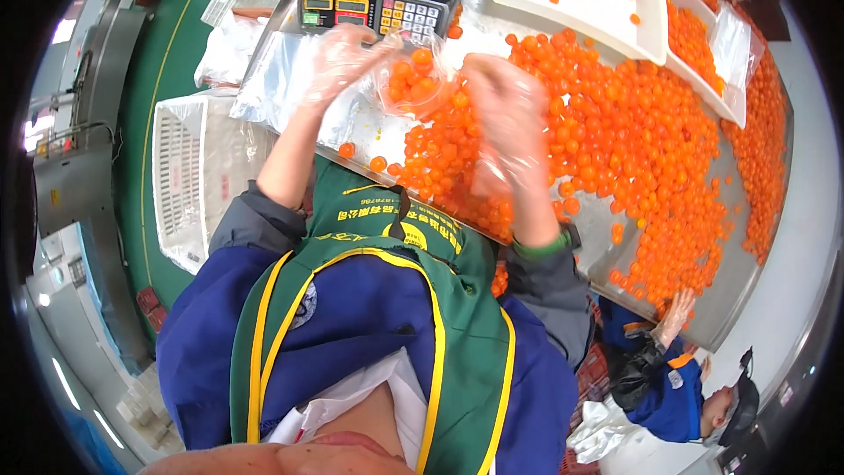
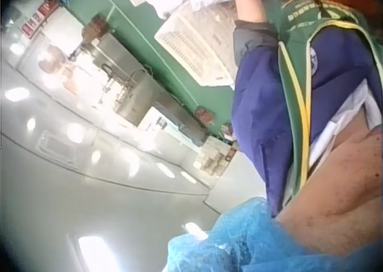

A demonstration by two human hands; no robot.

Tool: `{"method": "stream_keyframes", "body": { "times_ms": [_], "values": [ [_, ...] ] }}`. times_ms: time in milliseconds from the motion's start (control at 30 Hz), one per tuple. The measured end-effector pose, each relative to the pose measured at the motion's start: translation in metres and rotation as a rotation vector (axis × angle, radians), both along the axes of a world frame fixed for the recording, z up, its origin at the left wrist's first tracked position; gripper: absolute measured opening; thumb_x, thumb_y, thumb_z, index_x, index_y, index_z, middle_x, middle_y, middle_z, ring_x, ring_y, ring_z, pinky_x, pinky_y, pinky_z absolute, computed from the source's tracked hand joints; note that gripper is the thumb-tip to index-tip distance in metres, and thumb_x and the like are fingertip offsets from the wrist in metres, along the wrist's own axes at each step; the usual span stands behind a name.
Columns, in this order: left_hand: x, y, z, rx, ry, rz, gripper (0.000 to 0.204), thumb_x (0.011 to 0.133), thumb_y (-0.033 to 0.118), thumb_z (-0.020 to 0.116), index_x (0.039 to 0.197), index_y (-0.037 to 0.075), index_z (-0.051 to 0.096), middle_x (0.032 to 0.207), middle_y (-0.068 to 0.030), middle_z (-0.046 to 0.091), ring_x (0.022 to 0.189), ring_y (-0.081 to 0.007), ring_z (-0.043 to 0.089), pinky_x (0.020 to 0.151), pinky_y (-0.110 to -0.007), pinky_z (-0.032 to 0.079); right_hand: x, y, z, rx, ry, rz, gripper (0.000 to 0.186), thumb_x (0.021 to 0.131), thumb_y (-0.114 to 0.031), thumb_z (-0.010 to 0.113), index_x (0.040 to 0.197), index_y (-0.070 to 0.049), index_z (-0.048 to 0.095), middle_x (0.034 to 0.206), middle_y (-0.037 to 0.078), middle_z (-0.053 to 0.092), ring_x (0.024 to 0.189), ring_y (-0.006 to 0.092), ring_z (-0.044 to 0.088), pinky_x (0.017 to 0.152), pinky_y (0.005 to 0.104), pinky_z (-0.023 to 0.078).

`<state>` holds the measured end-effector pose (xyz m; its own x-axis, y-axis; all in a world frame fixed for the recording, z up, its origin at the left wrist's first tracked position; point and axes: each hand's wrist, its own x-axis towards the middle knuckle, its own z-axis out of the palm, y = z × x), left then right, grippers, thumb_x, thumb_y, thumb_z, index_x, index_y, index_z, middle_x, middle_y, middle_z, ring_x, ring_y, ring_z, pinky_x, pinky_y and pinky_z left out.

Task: Bagging and preparing salted egg yolks for weighing and packaging on a production floor.

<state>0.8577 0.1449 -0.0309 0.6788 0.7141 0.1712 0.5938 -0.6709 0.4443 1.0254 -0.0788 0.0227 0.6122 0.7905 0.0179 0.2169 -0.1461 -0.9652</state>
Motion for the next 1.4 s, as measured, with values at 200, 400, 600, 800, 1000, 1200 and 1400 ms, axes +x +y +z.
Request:
{"method": "stream_keyframes", "body": {
  "times_ms": [200,400,600,800,1000,1200,1400],
  "values": [
    [0.014,-0.003,-0.017,-0.097,0.222,0.1,0.03,0.082,0.032,0.066,0.083,0.003,0.072,0.094,-0.022,0.069,0.095,-0.039,0.066,0.08,-0.051,0.052,-0.017,0.106,-0.09,-0.232,-0.347,0.338,0.02,0.094,-0.009,0.058,0.111,-0.001,0.067,0.102,0.021,0.068,0.102,0.0297,0.07,0.088,0.0391,0.056],
    [-0.008,-0.003,-0.039,-0.097,0.077,0.036,0.028,0.083,0.029,0.067,0.094,0.003,0.069,0.098,-0.0198,0.067,0.095,-0.0392,0.065,0.084,-0.048,0.052,-0.018,0.113,-0.118,-0.264,-0.583,0.267,0.029,0.098,-0.019,0.049,0.113,-0.003,0.069,0.092,0.013,0.067,0.087,0.0226,0.068,0.075,0.0391,0.053],
    [-0.014,-0.027,0.005,0.104,-0.462,-0.162,0.037,0.089,0.01,0.069,0.125,0.007,0.066,0.112,-0.0116,0.069,0.098,-0.0316,0.067,0.086,-0.04,0.054,-0.014,0.071,-0.071,-0.237,0.346,0.211,0.024,0.095,-0.011,0.063,0.116,0.0,0.067,0.106,0.009,0.071,0.093,0.0163,0.069,0.082,0.0305,0.056],
    [0.003,-0.073,0.019,-1.039,-0.597,0.001,0.015,0.096,0.012,0.067,0.103,-0.001,0.072,0.082,0.0003,0.068,0.071,-0.0046,0.06,0.065,-0.022,0.052,-0.022,0.015,-0.057,0.174,1.16,0.027,0.035,0.1,-0.013,0.061,0.127,0.008,0.061,0.118,0.016,0.069,0.105,0.0222,0.07,0.084,0.031,0.059],
    [0.007,-0.096,-0.001,-1.384,-0.595,-0.092,0.016,0.095,0.012,0.071,0.106,0.002,0.068,0.095,-0.0066,0.071,0.078,-0.0122,0.07,0.072,-0.024,0.059,-0.034,-0.019,-0.067,0.235,0.904,-0.03,0.037,0.094,-0.005,0.067,0.13,0.001,0.061,0.113,0.01,0.071,0.099,0.0195,0.071,0.079,0.0273,0.058],
    [0.011,-0.112,0.01,-1.494,-0.698,-0.096,0.015,0.094,0.013,0.073,0.101,0.001,0.068,0.098,-0.0078,0.071,0.082,-0.0141,0.071,0.073,-0.025,0.06,-0.04,-0.028,-0.063,0.341,0.729,-0.062,0.025,0.091,-0.001,0.07,0.115,-0.002,0.065,0.108,0.008,0.07,0.093,0.0138,0.067,0.078,0.0265,0.057],
    [0.005,-0.115,0.008,-1.375,-0.601,-0.072,0.016,0.093,0.013,0.074,0.102,0.0,0.07,0.099,-0.0071,0.071,0.087,-0.0144,0.07,0.077,-0.026,0.059,-0.042,-0.031,-0.062,0.295,0.798,-0.06,0.025,0.09,-0.005,0.074,0.113,-0.006,0.065,0.111,0.004,0.066,0.097,0.0138,0.065,0.08,0.0301,0.056]
  ]
}}
